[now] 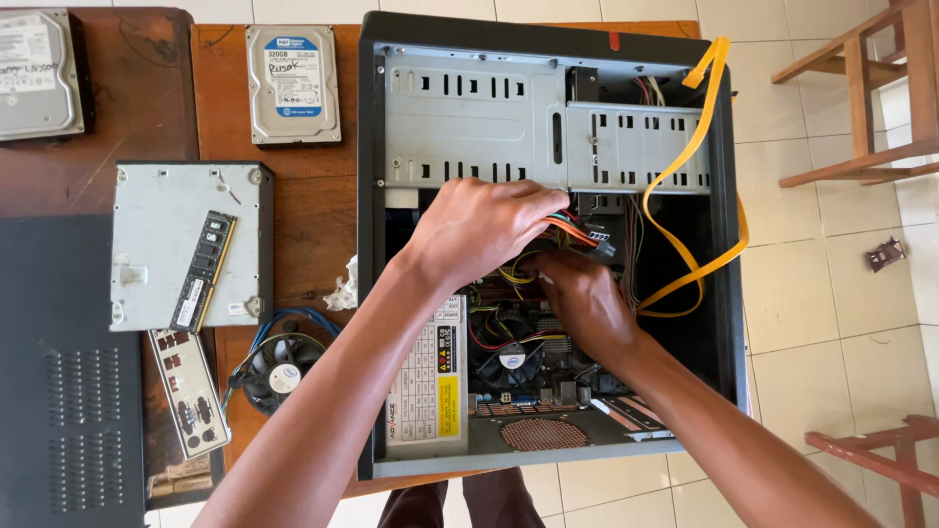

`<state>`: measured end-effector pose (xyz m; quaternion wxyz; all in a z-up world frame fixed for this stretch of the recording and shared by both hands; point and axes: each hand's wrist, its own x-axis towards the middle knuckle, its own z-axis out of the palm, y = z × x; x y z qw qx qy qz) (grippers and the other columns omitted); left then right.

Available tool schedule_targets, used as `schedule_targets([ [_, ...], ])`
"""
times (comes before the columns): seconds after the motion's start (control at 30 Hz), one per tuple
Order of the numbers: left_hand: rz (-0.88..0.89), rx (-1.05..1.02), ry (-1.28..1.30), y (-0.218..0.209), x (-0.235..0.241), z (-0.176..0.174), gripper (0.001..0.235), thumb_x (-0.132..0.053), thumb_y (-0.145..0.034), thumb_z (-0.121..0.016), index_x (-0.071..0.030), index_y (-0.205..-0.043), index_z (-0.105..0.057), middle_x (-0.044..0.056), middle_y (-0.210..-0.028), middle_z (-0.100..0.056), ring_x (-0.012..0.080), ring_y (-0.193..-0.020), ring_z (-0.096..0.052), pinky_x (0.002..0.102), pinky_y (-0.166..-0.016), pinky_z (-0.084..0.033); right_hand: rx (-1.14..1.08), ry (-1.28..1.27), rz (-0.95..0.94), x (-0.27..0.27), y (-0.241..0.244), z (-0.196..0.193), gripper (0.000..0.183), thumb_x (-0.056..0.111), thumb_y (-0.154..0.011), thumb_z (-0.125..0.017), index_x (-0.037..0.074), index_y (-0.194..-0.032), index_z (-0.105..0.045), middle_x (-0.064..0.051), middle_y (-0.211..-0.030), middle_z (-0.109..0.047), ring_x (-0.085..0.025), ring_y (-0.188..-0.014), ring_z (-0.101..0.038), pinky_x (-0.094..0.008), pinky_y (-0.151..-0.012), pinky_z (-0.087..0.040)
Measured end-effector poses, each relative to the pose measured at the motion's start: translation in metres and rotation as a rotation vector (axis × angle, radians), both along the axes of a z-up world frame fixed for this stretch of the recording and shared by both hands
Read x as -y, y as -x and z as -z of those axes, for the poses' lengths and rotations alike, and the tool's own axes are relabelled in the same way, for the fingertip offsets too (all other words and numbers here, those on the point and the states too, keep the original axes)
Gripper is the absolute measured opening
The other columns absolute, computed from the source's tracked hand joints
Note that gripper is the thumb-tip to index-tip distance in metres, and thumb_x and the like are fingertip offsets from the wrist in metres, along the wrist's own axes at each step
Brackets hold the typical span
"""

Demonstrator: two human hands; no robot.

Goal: The person connects various internal cables inside a desktop computer case, including power and data cables to the motherboard and drives. The person handles the power supply unit and organizes the wiring within the case.

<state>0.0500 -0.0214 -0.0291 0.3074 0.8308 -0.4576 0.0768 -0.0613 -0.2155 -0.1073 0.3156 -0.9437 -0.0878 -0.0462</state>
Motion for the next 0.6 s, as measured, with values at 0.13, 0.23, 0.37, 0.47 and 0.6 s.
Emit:
schedule_targets([
  [0.13,0.008,-0.023,0.020,0.000,0.000,0.000,0.022,-0.015,-0.097,-0.071,-0.022,-0.118,-0.075,0.003,-0.102,-0.081,0.0268,-0.075,-0.078,0.044,-0.065,-0.064,0.070,0.096,-0.065,0.003,-0.004,0.008,0.021,0.001,-0.090,-0.062,0.013,-0.101,-0.074,-0.014,-0.086,-0.074,-0.042,-0.090,-0.072,-0.049,-0.076,-0.059],
  [0.23,0.003,-0.047,0.020,0.001,0.001,0.003,0.019,-0.016,-0.099,-0.068,-0.021,-0.116,-0.075,0.003,-0.101,-0.081,0.0264,-0.075,-0.078,0.043,-0.066,-0.064,0.084,0.106,-0.074,-0.004,-0.003,-0.002,0.022,0.001,-0.091,-0.060,0.013,-0.102,-0.075,-0.014,-0.086,-0.074,-0.043,-0.090,-0.072,-0.049,-0.075,-0.059],
  [0.37,-0.023,-0.070,0.055,0.002,0.001,0.003,0.015,-0.018,-0.097,-0.071,-0.021,-0.111,-0.075,0.002,-0.100,-0.080,0.0306,-0.073,-0.077,0.048,-0.064,-0.063,0.102,0.171,-0.150,-0.002,-0.005,-0.001,0.020,0.006,-0.096,-0.057,0.014,-0.103,-0.073,-0.013,-0.086,-0.073,-0.040,-0.087,-0.071,-0.048,-0.072,-0.058],
  [0.47,-0.017,-0.098,0.045,0.000,0.002,0.003,0.014,-0.020,-0.099,-0.068,-0.022,-0.111,-0.074,0.001,-0.100,-0.081,0.0290,-0.074,-0.077,0.047,-0.066,-0.064,0.118,0.112,-0.158,-0.002,-0.008,0.001,0.019,0.006,-0.098,-0.054,0.012,-0.105,-0.071,-0.015,-0.090,-0.072,-0.044,-0.091,-0.068,-0.049,-0.072,-0.058],
  [0.6,-0.022,-0.108,0.044,0.000,0.004,0.008,0.015,-0.019,-0.097,-0.068,-0.020,-0.111,-0.073,0.003,-0.103,-0.080,0.0344,-0.076,-0.077,0.052,-0.066,-0.063,0.107,0.086,-0.175,-0.002,-0.010,-0.001,0.018,0.002,-0.095,-0.057,0.008,-0.105,-0.071,-0.019,-0.092,-0.072,-0.048,-0.091,-0.068,-0.052,-0.071,-0.058],
])
